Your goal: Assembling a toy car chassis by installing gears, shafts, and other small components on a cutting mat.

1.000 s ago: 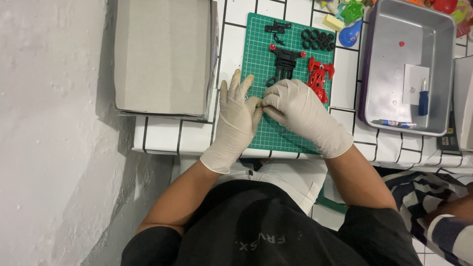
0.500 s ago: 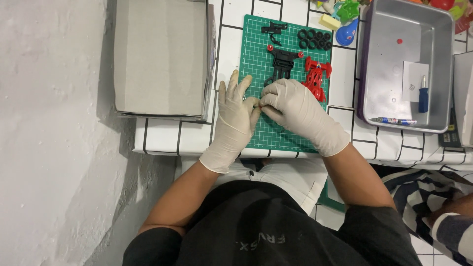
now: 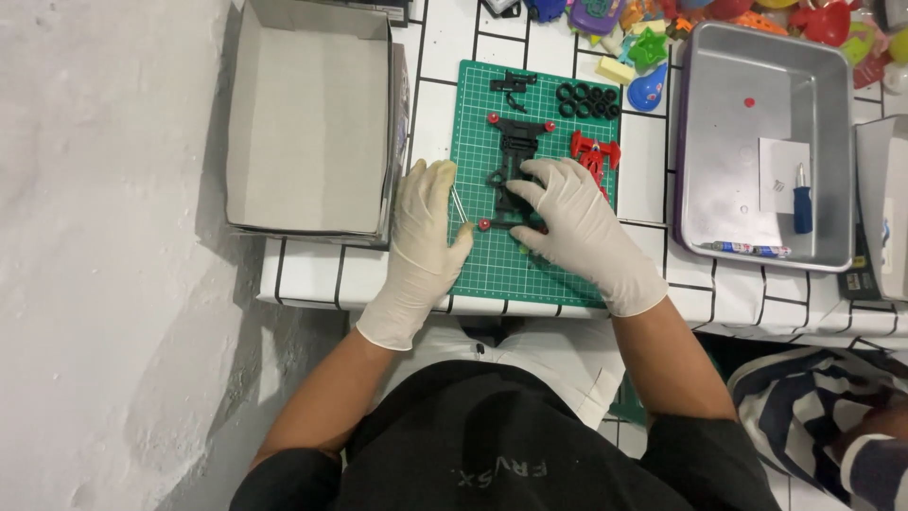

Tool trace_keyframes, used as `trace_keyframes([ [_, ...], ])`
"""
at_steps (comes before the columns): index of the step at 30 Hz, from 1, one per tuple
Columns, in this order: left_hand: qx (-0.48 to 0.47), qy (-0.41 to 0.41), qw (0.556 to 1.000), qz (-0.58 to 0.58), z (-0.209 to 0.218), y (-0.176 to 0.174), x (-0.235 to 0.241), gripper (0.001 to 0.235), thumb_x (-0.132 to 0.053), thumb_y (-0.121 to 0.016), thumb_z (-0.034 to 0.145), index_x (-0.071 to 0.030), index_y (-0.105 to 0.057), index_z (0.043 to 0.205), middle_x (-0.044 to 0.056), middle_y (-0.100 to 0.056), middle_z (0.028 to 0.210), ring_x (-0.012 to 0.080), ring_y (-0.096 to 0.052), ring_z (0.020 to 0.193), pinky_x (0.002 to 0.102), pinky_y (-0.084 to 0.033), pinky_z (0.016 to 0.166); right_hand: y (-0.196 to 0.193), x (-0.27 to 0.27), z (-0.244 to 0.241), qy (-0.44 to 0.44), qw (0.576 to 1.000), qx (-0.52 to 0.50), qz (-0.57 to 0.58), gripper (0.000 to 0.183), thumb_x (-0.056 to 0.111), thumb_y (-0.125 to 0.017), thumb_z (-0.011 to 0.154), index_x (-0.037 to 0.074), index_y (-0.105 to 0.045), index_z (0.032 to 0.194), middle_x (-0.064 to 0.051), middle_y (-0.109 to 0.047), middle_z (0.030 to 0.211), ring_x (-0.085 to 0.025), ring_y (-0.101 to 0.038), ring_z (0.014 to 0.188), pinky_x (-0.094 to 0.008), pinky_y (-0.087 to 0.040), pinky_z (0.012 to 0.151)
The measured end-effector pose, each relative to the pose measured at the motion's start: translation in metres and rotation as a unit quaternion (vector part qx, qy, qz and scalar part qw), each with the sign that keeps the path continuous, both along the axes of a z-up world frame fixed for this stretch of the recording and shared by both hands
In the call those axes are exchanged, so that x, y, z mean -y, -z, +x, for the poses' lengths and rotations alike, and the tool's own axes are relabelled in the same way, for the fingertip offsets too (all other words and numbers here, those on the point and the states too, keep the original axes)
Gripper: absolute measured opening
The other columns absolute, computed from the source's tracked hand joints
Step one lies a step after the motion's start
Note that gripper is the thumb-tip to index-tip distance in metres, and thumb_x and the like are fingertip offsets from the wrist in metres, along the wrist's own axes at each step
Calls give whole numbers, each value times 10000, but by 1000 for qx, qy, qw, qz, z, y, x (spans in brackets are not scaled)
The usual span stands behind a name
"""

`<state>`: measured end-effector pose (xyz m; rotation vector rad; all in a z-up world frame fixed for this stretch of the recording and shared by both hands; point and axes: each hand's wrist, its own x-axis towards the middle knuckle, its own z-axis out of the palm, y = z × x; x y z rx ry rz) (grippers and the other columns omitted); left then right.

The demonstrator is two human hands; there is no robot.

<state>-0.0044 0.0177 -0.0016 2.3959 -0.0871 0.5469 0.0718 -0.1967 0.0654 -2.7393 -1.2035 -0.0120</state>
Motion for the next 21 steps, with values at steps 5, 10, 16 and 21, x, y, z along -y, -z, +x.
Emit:
trace_keyframes([
  [5,-23,37,999,2,-3,-4,-7,873,-168,-816,821,-24,-326,1529,205,-382,1515,408,-264,1483,515,-166,1261,-14,-5,0,-17,999,-25,19,588,316,-840,769,144,-658,1301,-114,-581,1362,-327,-564,1317,-507,-350,1157],
  [10,-41,50,998,-5,-3,1,-8,836,-173,-792,858,-24,-326,1536,188,-417,1485,380,-305,1466,505,-150,1263,-28,11,-7,-22,996,-38,80,656,261,-868,738,137,-636,1339,-156,-541,1426,-374,-529,1352,-556,-344,1155],
  [16,-56,45,997,-15,-6,-6,-6,807,-157,-796,858,-38,-360,1526,155,-457,1471,341,-340,1455,489,-167,1259,-4,51,-13,26,971,0,238,589,144,-836,826,163,-594,1363,-121,-518,1451,-362,-461,1402,-539,-338,1178],
  [21,-50,34,997,-39,-7,-20,-2,764,-129,-812,833,-61,-417,1483,131,-493,1387,333,-430,1379,474,-283,1225,10,68,-17,72,946,-6,315,571,57,-836,806,149,-646,1337,-97,-551,1405,-367,-451,1408,-537,-335,1193],
])
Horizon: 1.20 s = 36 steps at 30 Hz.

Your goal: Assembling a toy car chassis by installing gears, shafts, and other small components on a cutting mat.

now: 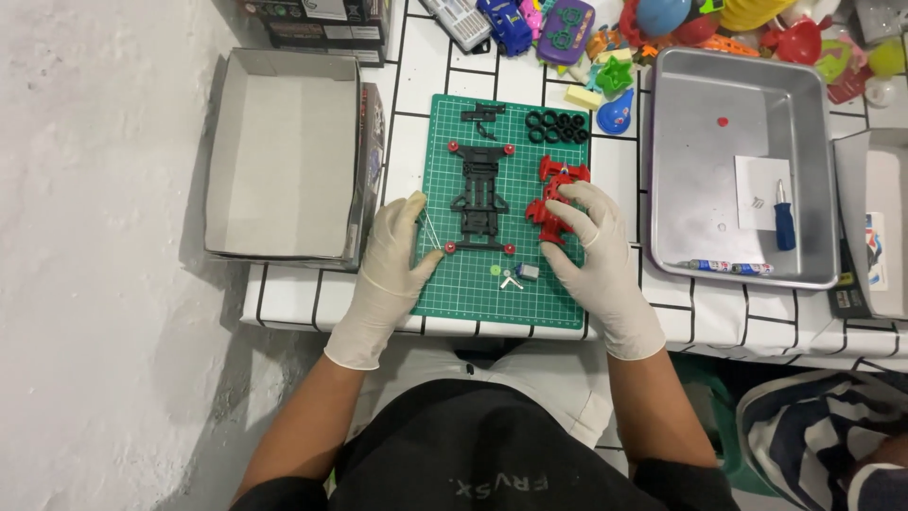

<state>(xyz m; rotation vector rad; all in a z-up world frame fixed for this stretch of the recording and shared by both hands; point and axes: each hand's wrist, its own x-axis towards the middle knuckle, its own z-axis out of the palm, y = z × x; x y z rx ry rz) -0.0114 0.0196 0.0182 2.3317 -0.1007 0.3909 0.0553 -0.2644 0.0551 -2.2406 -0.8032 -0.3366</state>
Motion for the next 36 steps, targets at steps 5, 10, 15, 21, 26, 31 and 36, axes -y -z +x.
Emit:
trace_keyframes([
  [5,17,-4,999,33,-8,3,1,694,-179,-787,855,-108,-457,1462,97,-464,1277,310,-513,1263,447,-404,1142,1,-2,-2,-16,1000,-5,25,566,57,-833,801,161,-659,1330,-77,-587,1368,-344,-476,1393,-525,-343,1188],
  [10,16,-19,999,34,-10,-2,2,598,-249,-792,848,-124,-544,1377,73,-469,1180,277,-576,1152,401,-464,1054,0,-3,2,-12,999,-32,20,556,33,-840,773,144,-684,1295,-89,-610,1341,-356,-508,1364,-532,-362,1168],
  [15,75,1,994,82,-4,-5,3,598,-226,-794,852,-85,-533,1372,137,-524,1240,323,-540,1218,444,-433,1047,-29,-1,14,63,994,-94,-7,489,85,-778,871,93,-654,1344,-156,-588,1344,-394,-559,1292,-526,-428,1106],
  [21,91,-19,993,69,-1,-13,10,551,-74,-731,906,-38,-501,1405,196,-520,1314,347,-491,1291,453,-407,1071,-20,1,92,182,972,-62,-134,362,68,-716,935,84,-709,1297,-181,-622,1221,-412,-640,1175,-527,-514,975],
  [26,149,-17,982,112,27,-60,27,448,-65,-709,934,-48,-547,1351,166,-524,1299,317,-493,1279,465,-395,1079,47,6,155,235,948,-55,-207,253,159,-705,941,181,-752,1188,-88,-687,1045,-343,-727,1024,-510,-569,857],
  [31,177,50,962,204,112,-45,59,270,-226,-715,957,-131,-647,1200,52,-549,1200,258,-483,1259,440,-393,1066,53,2,153,254,936,-63,-238,212,246,-728,926,230,-766,1133,-20,-701,991,-286,-742,973,-459,-588,833],
  [36,99,67,940,320,185,-14,89,134,-288,-761,849,-176,-723,911,-4,-543,965,226,-481,1128,445,-357,1018,32,-2,138,239,948,-106,-181,167,141,-694,934,134,-762,1087,-88,-727,998,-336,-719,1033,-501,-568,914],
])
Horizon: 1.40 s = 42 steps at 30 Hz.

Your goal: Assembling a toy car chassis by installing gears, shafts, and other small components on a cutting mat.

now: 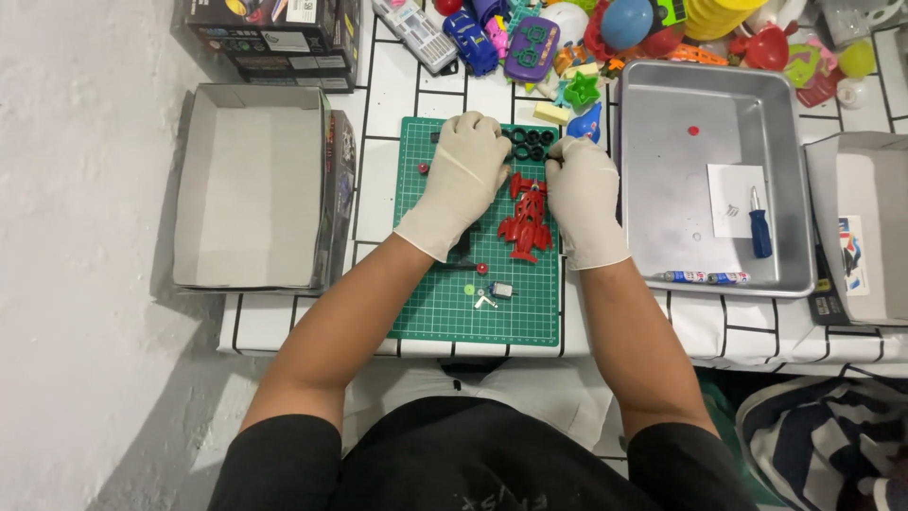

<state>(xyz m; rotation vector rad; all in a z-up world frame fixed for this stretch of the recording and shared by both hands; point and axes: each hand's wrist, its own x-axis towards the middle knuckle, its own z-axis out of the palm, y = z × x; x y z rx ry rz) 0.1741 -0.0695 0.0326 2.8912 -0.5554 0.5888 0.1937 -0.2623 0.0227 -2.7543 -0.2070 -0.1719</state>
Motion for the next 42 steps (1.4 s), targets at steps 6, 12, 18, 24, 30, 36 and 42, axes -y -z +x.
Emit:
trace_keyframes([
  [6,26,-5,999,35,20,17,10,137,-105,-822,692,-123,-729,791,70,-575,849,297,-541,998,491,-394,964,2,3,-3,3,998,17,54,141,94,-712,902,97,-752,1037,-101,-746,969,-337,-721,1023,-496,-577,887],
  [12,-2,34,981,-193,-13,-23,-13,68,-152,-739,912,-149,-688,957,13,-624,924,235,-597,1058,403,-440,946,-39,-7,-22,-60,968,137,200,325,-18,-691,896,1,-696,1220,-206,-692,1053,-391,-680,1025,-476,-555,865],
  [18,-184,84,764,-613,-54,-58,-29,421,-88,-667,992,-154,-546,1390,87,-730,1127,190,-660,1062,379,-483,1001,-56,-32,-52,-211,900,200,323,308,-56,-740,914,62,-725,1198,-97,-640,1105,-306,-659,1060,-392,-544,939],
  [24,-183,145,684,-691,-54,-42,-30,295,-37,-675,975,-41,-673,1270,139,-733,1170,188,-676,1102,347,-537,1000,-45,-47,-56,-230,874,266,336,239,17,-794,911,34,-751,1145,-121,-683,1057,-305,-692,975,-413,-574,862],
  [30,-180,142,675,-701,-54,-38,-29,304,11,-671,963,-19,-673,1266,149,-734,1142,170,-676,1083,341,-549,981,-46,-51,-55,-237,875,277,319,253,-31,-797,894,12,-752,1140,-139,-691,1032,-324,-695,964,-432,-581,846],
  [36,-190,140,658,-715,-57,-40,-29,292,5,-694,954,-18,-685,1244,143,-734,1139,157,-686,1050,315,-565,945,-51,-54,-57,-239,880,278,303,185,-36,-808,891,-13,-771,1070,-154,-708,992,-344,-700,920,-442,-586,817],
  [42,-210,161,635,-726,-63,-44,-28,337,-8,-754,911,-20,-685,1241,157,-737,1140,185,-725,1026,323,-584,932,-45,-53,-56,-217,869,252,367,299,31,-855,872,-13,-745,1147,-137,-695,1006,-292,-694,937,-424,-582,833],
])
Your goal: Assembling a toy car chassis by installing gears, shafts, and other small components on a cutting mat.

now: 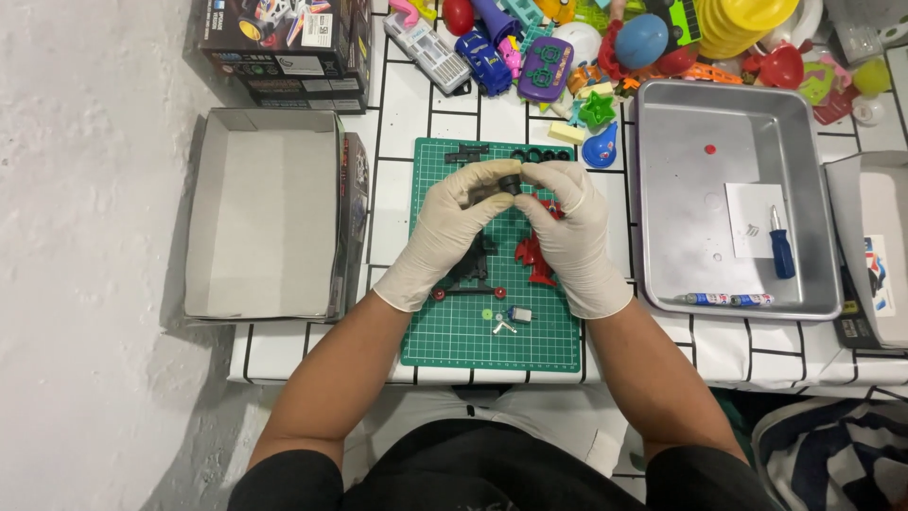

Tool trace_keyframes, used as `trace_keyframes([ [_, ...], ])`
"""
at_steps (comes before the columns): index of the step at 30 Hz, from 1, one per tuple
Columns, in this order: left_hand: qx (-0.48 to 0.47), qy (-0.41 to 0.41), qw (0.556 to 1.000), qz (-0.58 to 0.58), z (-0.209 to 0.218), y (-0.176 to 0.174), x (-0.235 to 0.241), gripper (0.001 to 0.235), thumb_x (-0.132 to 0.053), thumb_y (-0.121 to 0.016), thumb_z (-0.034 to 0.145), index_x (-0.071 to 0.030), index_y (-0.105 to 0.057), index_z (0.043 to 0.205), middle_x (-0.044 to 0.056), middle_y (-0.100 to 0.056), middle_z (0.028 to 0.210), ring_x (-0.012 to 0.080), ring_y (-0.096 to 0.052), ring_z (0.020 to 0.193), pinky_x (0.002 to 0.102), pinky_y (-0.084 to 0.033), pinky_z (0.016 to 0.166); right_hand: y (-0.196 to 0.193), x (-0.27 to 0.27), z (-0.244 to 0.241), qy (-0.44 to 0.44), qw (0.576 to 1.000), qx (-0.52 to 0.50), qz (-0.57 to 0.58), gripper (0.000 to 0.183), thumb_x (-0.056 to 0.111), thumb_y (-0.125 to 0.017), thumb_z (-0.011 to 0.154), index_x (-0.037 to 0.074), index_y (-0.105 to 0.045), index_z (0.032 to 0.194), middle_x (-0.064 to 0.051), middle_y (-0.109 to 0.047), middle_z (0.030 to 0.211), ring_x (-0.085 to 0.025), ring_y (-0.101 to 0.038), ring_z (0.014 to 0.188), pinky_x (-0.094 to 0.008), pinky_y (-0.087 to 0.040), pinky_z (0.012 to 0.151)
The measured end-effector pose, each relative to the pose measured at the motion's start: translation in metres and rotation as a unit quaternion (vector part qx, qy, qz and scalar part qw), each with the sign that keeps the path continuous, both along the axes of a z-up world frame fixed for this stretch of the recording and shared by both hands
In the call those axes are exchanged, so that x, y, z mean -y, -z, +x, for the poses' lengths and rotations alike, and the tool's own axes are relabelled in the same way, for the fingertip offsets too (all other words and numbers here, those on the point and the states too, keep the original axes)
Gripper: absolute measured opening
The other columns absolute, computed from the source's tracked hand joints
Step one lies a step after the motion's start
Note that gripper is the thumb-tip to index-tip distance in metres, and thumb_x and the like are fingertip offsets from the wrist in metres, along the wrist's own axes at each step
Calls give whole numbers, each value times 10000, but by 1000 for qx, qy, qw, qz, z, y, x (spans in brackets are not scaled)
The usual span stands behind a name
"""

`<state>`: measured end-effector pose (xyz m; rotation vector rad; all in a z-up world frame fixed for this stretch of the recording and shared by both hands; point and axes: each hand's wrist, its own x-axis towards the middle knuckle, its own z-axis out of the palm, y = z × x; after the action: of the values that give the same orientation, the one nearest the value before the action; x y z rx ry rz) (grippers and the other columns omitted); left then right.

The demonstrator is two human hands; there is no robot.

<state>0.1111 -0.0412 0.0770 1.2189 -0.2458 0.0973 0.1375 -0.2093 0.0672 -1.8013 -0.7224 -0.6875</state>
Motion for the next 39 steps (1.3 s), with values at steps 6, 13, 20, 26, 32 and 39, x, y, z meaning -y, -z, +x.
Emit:
trace_keyframes([
  [6,75,-46,995,56,0,-6,-4,269,-55,-788,892,-47,-745,1158,120,-718,1088,166,-713,987,308,-582,885,-9,1,-4,-30,998,-55,16,286,38,-831,891,-3,-725,1153,-151,-676,1082,-296,-675,1000,-451,-543,903],
  [13,110,-86,986,87,2,-1,-1,246,-74,-800,885,-41,-753,1124,105,-729,1019,162,-732,897,286,-595,834,-3,-2,-6,-33,993,-107,42,281,47,-839,875,39,-727,1133,-99,-698,995,-233,-681,944,-399,-545,889],
  [20,141,-110,979,94,3,3,5,189,-53,-742,926,-39,-754,1115,115,-712,1003,182,-720,900,317,-593,825,7,-1,0,-46,988,-125,75,275,59,-857,849,25,-720,1085,-72,-645,907,-182,-632,871,-376,-544,870],
  [26,156,-126,973,118,3,6,10,159,-69,-700,961,-48,-747,1112,108,-700,972,193,-715,888,327,-586,824,10,-3,-3,-29,987,-134,84,218,51,-836,865,18,-724,1050,-68,-634,857,-175,-619,817,-355,-539,824],
  [32,159,-152,961,169,2,7,8,151,-80,-699,965,-72,-752,1105,95,-704,948,210,-721,882,326,-581,817,8,-7,-6,5,988,-135,70,179,18,-823,877,26,-738,1035,-74,-658,842,-177,-618,788,-351,-533,789],
  [39,92,-194,960,179,0,2,8,203,-148,-713,972,-74,-652,1151,126,-705,935,210,-685,854,375,-571,809,-6,-5,-4,-24,998,-58,-17,395,81,-829,897,55,-680,1262,-137,-646,1211,-292,-661,1052,-433,-536,928],
])
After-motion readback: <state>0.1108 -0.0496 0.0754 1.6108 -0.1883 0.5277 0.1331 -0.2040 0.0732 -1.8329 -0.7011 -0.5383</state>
